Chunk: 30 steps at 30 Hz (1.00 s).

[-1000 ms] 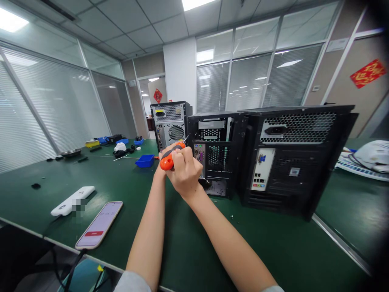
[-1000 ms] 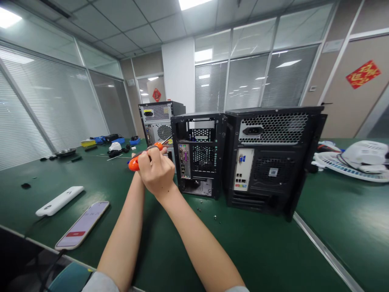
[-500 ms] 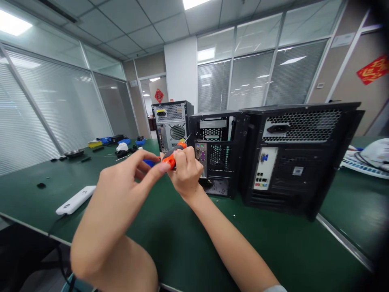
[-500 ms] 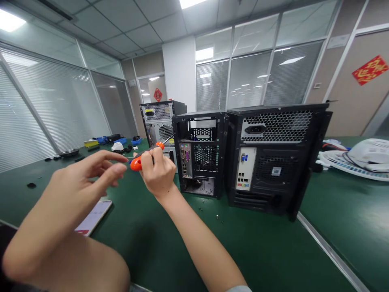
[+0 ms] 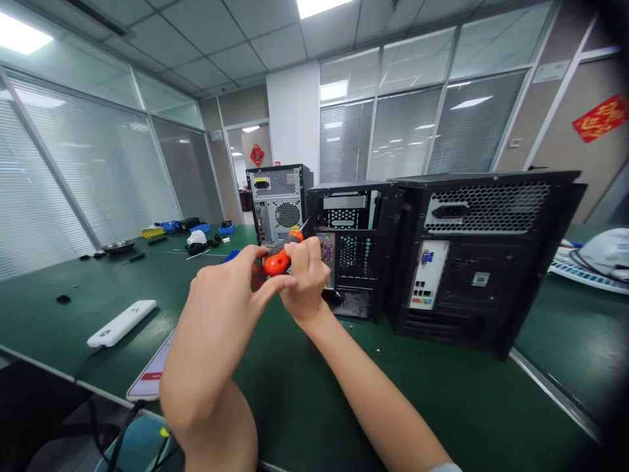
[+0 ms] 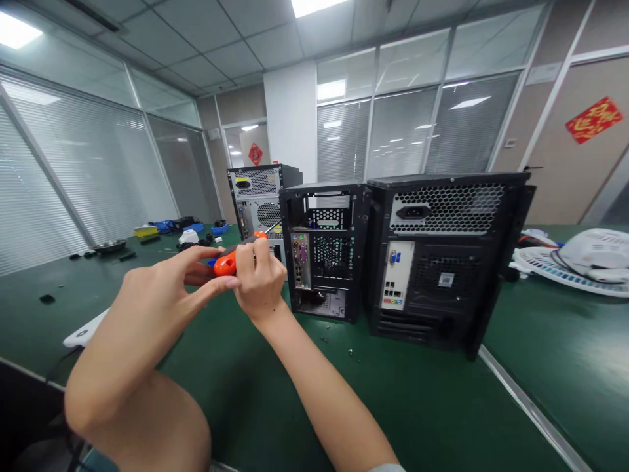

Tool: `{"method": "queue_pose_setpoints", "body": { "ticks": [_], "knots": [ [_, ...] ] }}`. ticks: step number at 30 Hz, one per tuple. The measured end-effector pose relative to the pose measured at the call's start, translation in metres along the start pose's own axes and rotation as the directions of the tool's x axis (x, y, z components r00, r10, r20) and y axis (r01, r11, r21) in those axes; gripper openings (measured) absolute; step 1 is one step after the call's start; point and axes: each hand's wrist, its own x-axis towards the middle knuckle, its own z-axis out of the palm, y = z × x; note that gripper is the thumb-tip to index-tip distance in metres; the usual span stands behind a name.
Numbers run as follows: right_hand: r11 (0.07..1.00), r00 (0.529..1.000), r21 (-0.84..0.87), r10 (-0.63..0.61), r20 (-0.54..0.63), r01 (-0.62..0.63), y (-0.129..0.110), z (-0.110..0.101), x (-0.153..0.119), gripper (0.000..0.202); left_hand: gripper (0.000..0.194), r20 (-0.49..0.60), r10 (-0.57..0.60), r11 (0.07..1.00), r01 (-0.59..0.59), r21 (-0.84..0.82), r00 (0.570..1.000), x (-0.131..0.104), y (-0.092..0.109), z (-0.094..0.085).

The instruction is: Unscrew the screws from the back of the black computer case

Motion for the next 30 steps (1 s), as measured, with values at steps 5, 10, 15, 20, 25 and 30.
{"method": "queue_pose_setpoints", "body": {
  "ticks": [5, 10, 15, 20, 25, 30],
  "knots": [
    [0.999, 0.998, 0.034, 0.028, -0.054, -0.027, 0.001, -0.001, 0.002, 0.022, 0.033, -0.018, 0.009, 1.000, -0.010, -0.023, 1.000, 0.003, -0.002, 0.000],
    [0.990, 0.995, 0.142, 0.020, -0.096, -0.006, -0.001, 0.000, 0.005, 0.020, 0.026, -0.052, 0.027, 0.999, -0.026, 0.020, 0.998, 0.004, -0.003, 0.000],
    [0.996, 0.948, 0.086, -0.028, 0.318, 0.001, -0.003, -0.016, 0.024, 0.013, 0.024, -0.092, 0.061, 0.997, -0.057, 0.050, 0.994, 0.007, -0.006, -0.001],
    [0.999, 0.733, -0.001, -0.039, 0.679, 0.054, -0.002, -0.048, 0.048, 0.027, 0.025, -0.104, 0.084, 0.996, -0.080, 0.041, 0.991, 0.008, -0.004, 0.000],
    [0.992, 0.573, -0.091, 0.023, 0.819, 0.089, -0.007, -0.081, 0.060, 0.045, 0.024, -0.113, 0.123, 0.992, -0.120, 0.039, 0.986, 0.007, -0.001, 0.000],
    [0.994, 0.476, -0.110, 0.097, 0.874, 0.001, -0.001, -0.094, 0.064, 0.020, 0.021, -0.131, 0.131, 0.991, -0.129, 0.025, 0.983, 0.008, 0.000, 0.000]
  ]
}}
